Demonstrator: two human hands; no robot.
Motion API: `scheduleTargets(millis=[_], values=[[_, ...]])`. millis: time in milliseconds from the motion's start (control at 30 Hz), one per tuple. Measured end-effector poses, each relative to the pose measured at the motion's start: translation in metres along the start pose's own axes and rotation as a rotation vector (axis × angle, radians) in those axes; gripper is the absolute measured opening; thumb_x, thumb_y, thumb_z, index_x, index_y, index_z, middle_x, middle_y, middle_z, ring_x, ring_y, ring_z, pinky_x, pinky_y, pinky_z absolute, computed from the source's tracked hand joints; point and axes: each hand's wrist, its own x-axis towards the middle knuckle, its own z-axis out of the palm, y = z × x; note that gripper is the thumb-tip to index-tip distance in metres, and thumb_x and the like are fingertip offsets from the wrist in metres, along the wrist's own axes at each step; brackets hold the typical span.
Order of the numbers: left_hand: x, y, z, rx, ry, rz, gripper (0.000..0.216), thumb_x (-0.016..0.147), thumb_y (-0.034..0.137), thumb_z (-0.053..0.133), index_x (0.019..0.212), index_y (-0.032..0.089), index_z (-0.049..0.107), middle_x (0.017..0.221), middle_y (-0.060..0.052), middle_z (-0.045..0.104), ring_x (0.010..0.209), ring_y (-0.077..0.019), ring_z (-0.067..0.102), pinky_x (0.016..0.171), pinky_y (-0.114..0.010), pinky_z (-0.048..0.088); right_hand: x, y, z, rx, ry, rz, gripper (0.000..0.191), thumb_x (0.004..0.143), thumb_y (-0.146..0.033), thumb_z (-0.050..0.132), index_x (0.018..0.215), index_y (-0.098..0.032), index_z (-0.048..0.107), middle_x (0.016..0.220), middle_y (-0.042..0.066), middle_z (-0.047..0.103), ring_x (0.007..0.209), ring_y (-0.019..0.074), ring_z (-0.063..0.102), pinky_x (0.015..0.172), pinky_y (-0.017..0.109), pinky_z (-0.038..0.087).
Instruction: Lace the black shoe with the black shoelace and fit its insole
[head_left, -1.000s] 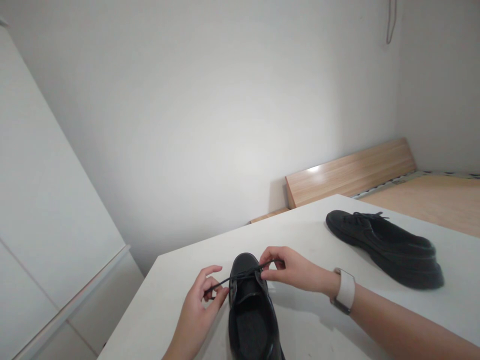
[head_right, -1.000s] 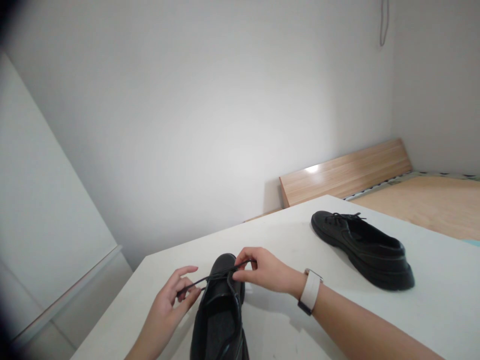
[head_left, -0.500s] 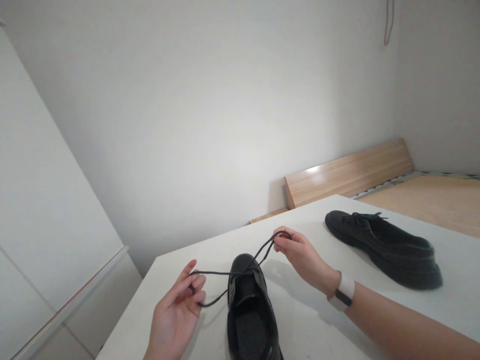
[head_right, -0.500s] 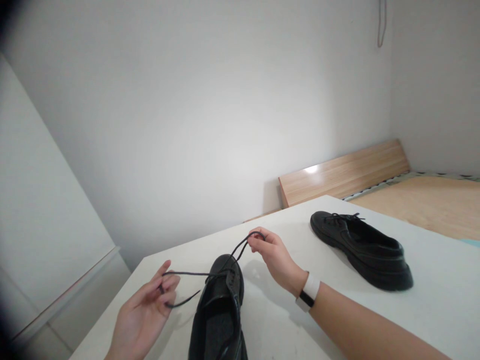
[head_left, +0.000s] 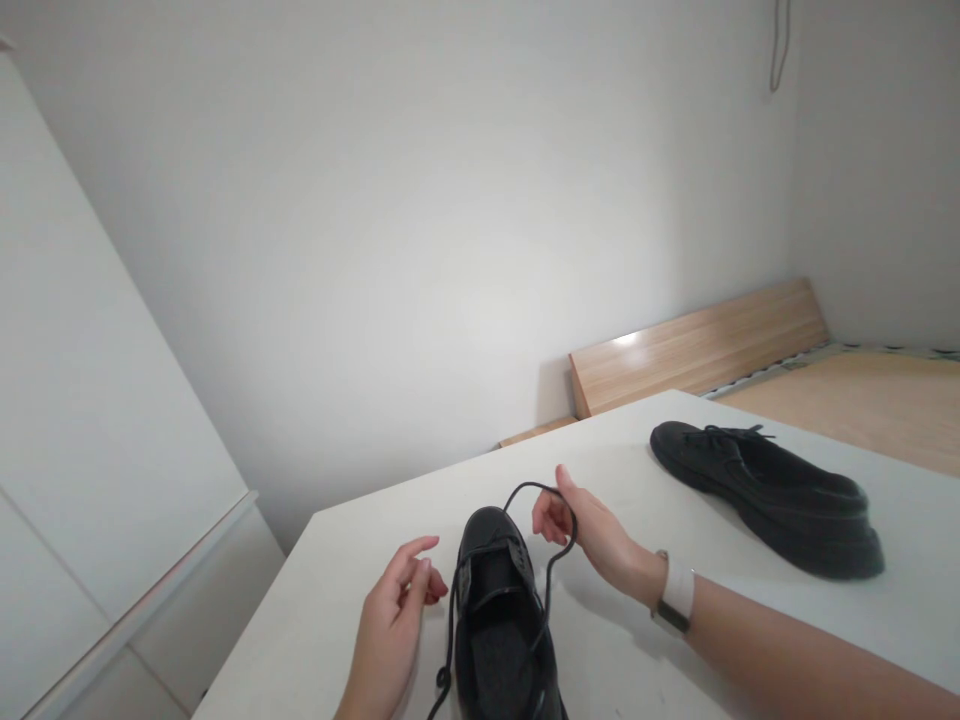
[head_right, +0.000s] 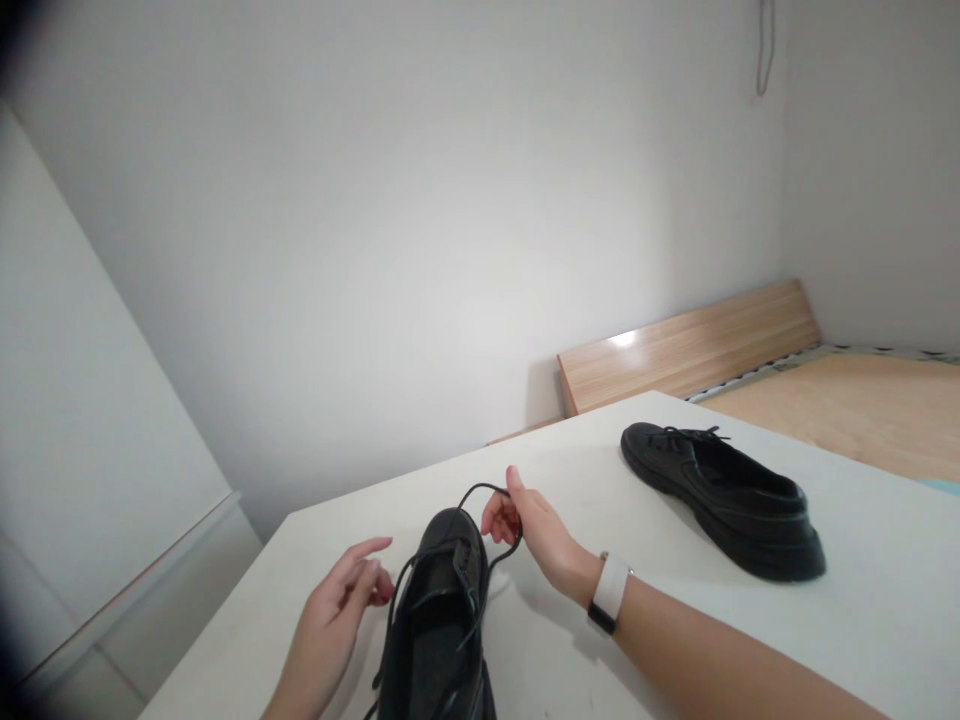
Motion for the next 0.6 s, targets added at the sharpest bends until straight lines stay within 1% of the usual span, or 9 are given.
scheduleTargets(millis=[100, 133, 200, 300, 367, 400, 433, 500, 600], values=[[0.003, -0.001, 0.006, -0.009, -0.097, -0.022, 0.042, 0.08, 0.056, 0.067, 0.099, 0.019, 0.075, 0.096, -0.01, 0.073, 0.093, -0.0277, 0.067, 0.084, -0.037, 0.052, -0.002, 0.007, 0.006, -0.017, -0.056, 0.039, 0.055, 0.075, -0.071, 0.064, 0.078, -0.016, 0.069, 0.064, -0.001, 0.055, 0.054, 0.0118, 0.042, 0.055, 0.028, 0.031], [0.003, 0.0, 0.008, -0.024, -0.125, -0.013, 0.039, 0.08, 0.054, 0.068, 0.097, 0.019, 0.077, 0.101, -0.011, 0.073, 0.097, -0.0284, 0.067, 0.085, -0.037, 0.052, -0.003, 0.007, 0.008, -0.017, -0.082, 0.05, 0.053, 0.072, -0.067, 0.071, 0.083, -0.016, 0.07, 0.065, -0.002, 0.056, 0.055, 0.0118, 0.044, 0.055, 0.027, 0.033], [0.002, 0.003, 0.009, -0.05, -0.149, 0.004, 0.036, 0.08, 0.051, 0.069, 0.095, 0.02, 0.078, 0.101, -0.011, 0.073, 0.098, -0.0284, 0.066, 0.085, -0.036, 0.053, -0.005, 0.008, 0.012, 0.004, -0.113, 0.056, 0.053, 0.073, -0.066, 0.07, 0.086, -0.015, 0.071, 0.065, -0.002, 0.055, 0.056, 0.012, 0.046, 0.056, 0.027, 0.036], [0.002, 0.007, 0.011, -0.063, -0.113, 0.004, 0.034, 0.076, 0.05, 0.073, 0.089, 0.019, 0.08, 0.095, -0.011, 0.074, 0.091, -0.0274, 0.067, 0.082, -0.035, 0.053, -0.005, 0.008, 0.014, 0.093, -0.108, 0.06, 0.066, 0.084, -0.074, 0.047, 0.081, -0.013, 0.071, 0.065, 0.001, 0.056, 0.055, 0.0124, 0.048, 0.056, 0.028, 0.039], [0.002, 0.009, 0.012, -0.073, -0.087, -0.001, 0.035, 0.074, 0.05, 0.075, 0.086, 0.018, 0.079, 0.09, -0.01, 0.075, 0.087, -0.0273, 0.068, 0.081, -0.035, 0.054, -0.004, 0.009, 0.014, 0.187, -0.106, 0.11, 0.074, 0.085, -0.078, 0.035, 0.079, -0.013, 0.07, 0.066, 0.004, 0.059, 0.054, 0.0137, 0.05, 0.054, 0.029, 0.042], [0.002, 0.009, 0.012, -0.081, -0.082, -0.008, 0.035, 0.073, 0.05, 0.076, 0.085, 0.018, 0.079, 0.088, -0.01, 0.075, 0.086, -0.0273, 0.068, 0.08, -0.036, 0.054, -0.003, 0.01, 0.014, 0.206, -0.1, 0.136, 0.074, 0.084, -0.079, 0.033, 0.082, -0.014, 0.069, 0.065, 0.004, 0.059, 0.054, 0.0142, 0.052, 0.053, 0.03, 0.043], [0.002, 0.009, 0.013, -0.09, -0.083, -0.019, 0.036, 0.072, 0.051, 0.076, 0.085, 0.017, 0.078, 0.086, -0.01, 0.075, 0.085, -0.0274, 0.068, 0.08, -0.036, 0.054, -0.003, 0.011, 0.014, 0.202, -0.09, 0.155, 0.071, 0.083, -0.078, 0.037, 0.086, -0.014, 0.068, 0.064, 0.004, 0.059, 0.052, 0.0143, 0.052, 0.052, 0.03, 0.044], [0.003, 0.009, 0.014, -0.1, -0.092, -0.029, 0.037, 0.073, 0.051, 0.076, 0.084, 0.017, 0.077, 0.085, -0.01, 0.076, 0.085, -0.0278, 0.069, 0.08, -0.036, 0.054, -0.003, 0.014, 0.015, 0.125, -0.068, 0.157, 0.059, 0.081, -0.072, 0.051, 0.094, -0.016, 0.067, 0.062, 0.0, 0.058, 0.049, 0.0131, 0.051, 0.05, 0.029, 0.044], [0.003, 0.008, 0.015, -0.067, -0.091, -0.003, 0.036, 0.076, 0.051, 0.072, 0.085, 0.016, 0.075, 0.085, -0.01, 0.076, 0.085, -0.0278, 0.069, 0.08, -0.036, 0.052, -0.002, 0.018, 0.015, -0.027, -0.048, 0.114, 0.043, 0.073, -0.054, 0.072, 0.093, -0.016, 0.069, 0.065, 0.0, 0.06, 0.052, 0.013, 0.052, 0.048, 0.026, 0.043]])
